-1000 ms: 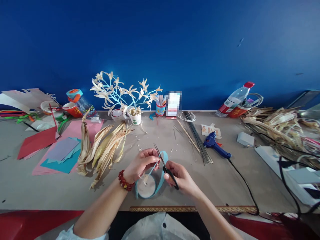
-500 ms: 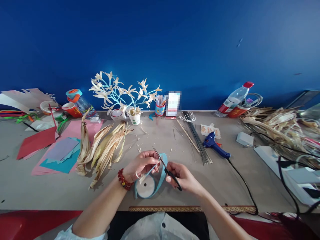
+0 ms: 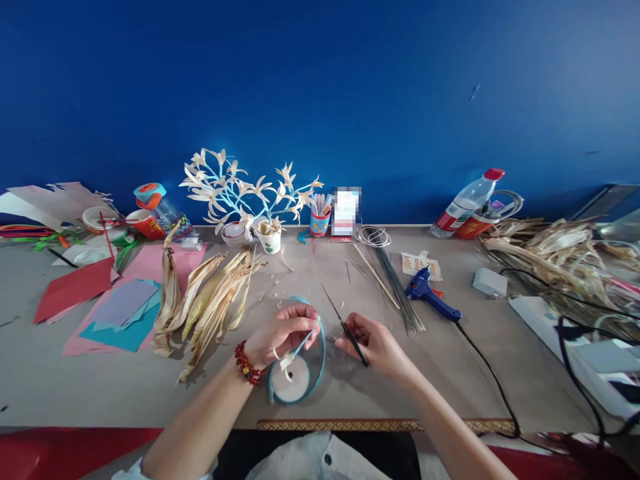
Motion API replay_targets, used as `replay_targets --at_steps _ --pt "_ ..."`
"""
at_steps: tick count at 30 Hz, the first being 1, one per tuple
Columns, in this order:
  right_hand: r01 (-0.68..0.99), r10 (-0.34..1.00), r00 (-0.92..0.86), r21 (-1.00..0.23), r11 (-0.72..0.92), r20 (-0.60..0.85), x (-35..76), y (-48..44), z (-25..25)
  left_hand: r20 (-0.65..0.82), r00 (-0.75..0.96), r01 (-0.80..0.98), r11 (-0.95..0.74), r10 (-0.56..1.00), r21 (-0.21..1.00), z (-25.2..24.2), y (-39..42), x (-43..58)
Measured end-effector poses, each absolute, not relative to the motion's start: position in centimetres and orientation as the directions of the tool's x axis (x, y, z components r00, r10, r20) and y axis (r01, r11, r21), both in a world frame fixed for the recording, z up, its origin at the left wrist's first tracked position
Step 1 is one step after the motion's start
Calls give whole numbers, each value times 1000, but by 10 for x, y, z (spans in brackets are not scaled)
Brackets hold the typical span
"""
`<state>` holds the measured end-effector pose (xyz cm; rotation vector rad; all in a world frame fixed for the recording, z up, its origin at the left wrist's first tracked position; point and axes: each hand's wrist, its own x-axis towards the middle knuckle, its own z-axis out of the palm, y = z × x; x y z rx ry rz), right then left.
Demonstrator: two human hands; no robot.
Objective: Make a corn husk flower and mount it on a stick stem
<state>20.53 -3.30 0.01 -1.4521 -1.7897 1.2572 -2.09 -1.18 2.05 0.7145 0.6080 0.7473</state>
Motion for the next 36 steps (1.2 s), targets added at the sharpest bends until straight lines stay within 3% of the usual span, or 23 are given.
replay_targets --at_steps 3,5,7,9,11,15,18,21,24,32,36 --pt "841 992 -113 -536 69 -50 222 -26 5 -209 582 -413 507 786 757 20 -12 -21" --pt "939 995 -96 -332 93 7 231 -25 6 -182 585 -426 491 790 760 18 -12 -20" --pt "972 995 -101 -212 98 -4 238 -25 7 -155 590 -441 477 792 760 16 -12 -20" --pt "984 994 -76 -165 63 -79 243 -25 8 -140 606 -451 483 783 751 16 -13 -20" --pt "980 983 -80 -194 46 -168 248 -23 13 -134 634 -450 504 762 737 16 -13 -20" --pt "913 925 -260 -383 142 -276 257 -15 32 -141 663 -455 545 735 704 15 -12 -20" --pt "814 917 -376 -522 255 -137 246 -13 48 -177 673 -434 577 718 692 10 -11 -20" --pt "571 828 -554 -682 457 91 219 -16 58 -198 698 -390 597 688 701 7 -10 -21" --pt "402 737 -646 -732 550 199 196 -16 62 -235 690 -357 605 685 712 7 -10 -21" --pt "360 758 -643 -832 422 107 189 -8 57 -262 684 -335 613 680 715 9 -7 -21" --pt "294 824 -562 -914 280 72 188 -5 42 -231 645 -438 601 728 669 9 -7 -21"
